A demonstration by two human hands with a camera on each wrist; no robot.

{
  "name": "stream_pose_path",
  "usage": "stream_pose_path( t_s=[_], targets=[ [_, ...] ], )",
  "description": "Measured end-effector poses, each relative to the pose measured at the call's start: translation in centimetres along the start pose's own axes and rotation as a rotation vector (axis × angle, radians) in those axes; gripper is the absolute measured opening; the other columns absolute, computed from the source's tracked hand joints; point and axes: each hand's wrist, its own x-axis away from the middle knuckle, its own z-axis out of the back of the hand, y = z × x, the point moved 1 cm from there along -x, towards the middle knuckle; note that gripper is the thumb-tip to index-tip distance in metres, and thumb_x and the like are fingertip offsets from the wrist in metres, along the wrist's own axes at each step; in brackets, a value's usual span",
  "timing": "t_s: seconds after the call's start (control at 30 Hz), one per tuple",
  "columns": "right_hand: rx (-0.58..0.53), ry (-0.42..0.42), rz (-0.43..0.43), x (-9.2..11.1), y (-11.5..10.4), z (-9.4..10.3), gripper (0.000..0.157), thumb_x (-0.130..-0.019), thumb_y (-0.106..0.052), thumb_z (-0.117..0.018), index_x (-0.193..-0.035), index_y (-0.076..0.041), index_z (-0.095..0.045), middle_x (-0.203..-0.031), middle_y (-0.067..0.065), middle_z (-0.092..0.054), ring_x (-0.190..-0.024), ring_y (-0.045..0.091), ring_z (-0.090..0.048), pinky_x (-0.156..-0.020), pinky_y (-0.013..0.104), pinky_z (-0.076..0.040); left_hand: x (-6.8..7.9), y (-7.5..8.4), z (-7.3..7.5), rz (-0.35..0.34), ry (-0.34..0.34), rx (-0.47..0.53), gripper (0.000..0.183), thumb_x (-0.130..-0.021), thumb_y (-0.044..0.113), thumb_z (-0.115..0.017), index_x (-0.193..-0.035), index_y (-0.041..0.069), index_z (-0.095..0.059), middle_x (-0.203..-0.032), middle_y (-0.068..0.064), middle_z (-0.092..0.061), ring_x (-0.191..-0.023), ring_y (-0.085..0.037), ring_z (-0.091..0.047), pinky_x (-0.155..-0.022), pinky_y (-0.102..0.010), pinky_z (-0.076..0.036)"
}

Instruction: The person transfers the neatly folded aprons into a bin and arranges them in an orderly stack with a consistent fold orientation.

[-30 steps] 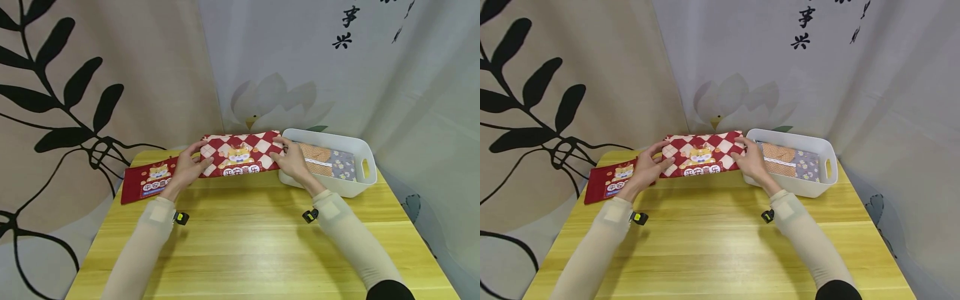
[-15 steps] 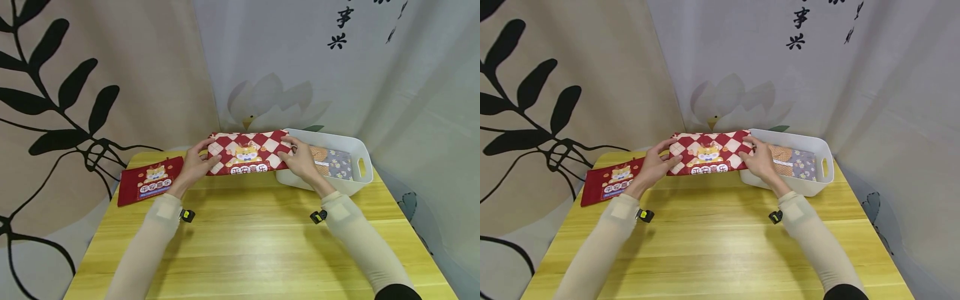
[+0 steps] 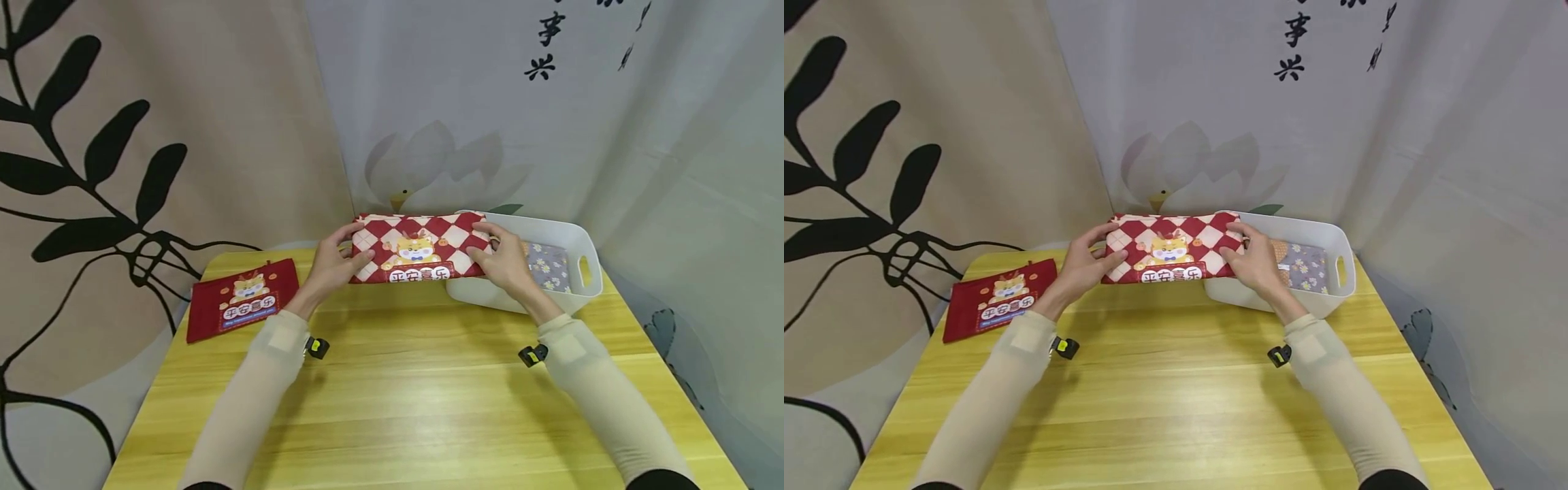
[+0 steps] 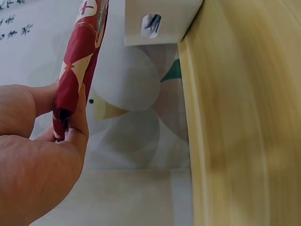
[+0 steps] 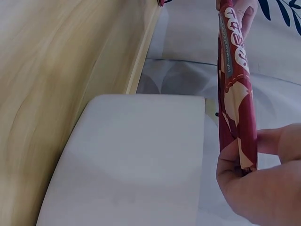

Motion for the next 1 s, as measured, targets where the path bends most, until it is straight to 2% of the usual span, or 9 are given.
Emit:
stream_pose_path(
  t_s=[0.3,0.5,0.73,1.0],
  targets=[
    [0.007,0.031,-0.025,0.5,0.5,1.4,0.057,-0.108,-0.009,-0.073,-0.163,-0.009,-0.059,-0.161,0.027,-0.061,-0.133,0.038,-0.067,-0.076,0.007,-0.057,-0.6,0.4,-1.4,-0.015,-0.03,-0.006,0.066,-0.106,0.017,-0.082,-0.166,0.021,-0.056,-0.161,-0.018,-0.055,-0.133,-0.041,-0.071,-0.105,-0.051,-0.069],
    [0.007,0.041,-0.034,1.0,0.6,2.2,0.058,-0.107,-0.009,-0.073,-0.163,-0.009,-0.058,-0.162,0.027,-0.06,-0.134,0.038,-0.066,-0.076,0.006,-0.057,-0.9,0.5,-2.4,-0.018,-0.037,-0.002,0.066,-0.106,0.017,-0.082,-0.166,0.021,-0.055,-0.16,-0.017,-0.055,-0.136,-0.041,-0.07,-0.108,-0.052,-0.068],
    [0.024,0.033,-0.041,0.6,1.1,3.5,0.059,-0.109,-0.012,-0.073,-0.166,-0.01,-0.056,-0.17,0.023,-0.054,-0.143,0.038,-0.063,-0.082,0.003,-0.053,-1.6,1.2,-3.5,-0.017,-0.045,-0.015,0.067,-0.105,0.016,-0.082,-0.167,0.02,-0.055,-0.161,-0.018,-0.056,-0.135,-0.041,-0.069,-0.11,-0.054,-0.066],
    [0.042,0.04,-0.033,0.1,1.5,5.1,0.059,-0.108,-0.012,-0.073,-0.165,-0.008,-0.057,-0.166,0.024,-0.059,-0.141,0.038,-0.065,-0.084,0.001,-0.052,-2.6,1.9,-4.8,-0.006,-0.06,-0.021,0.068,-0.105,0.017,-0.083,-0.167,0.022,-0.055,-0.16,-0.017,-0.057,-0.133,-0.038,-0.07,-0.108,-0.051,-0.067]
  ],
)
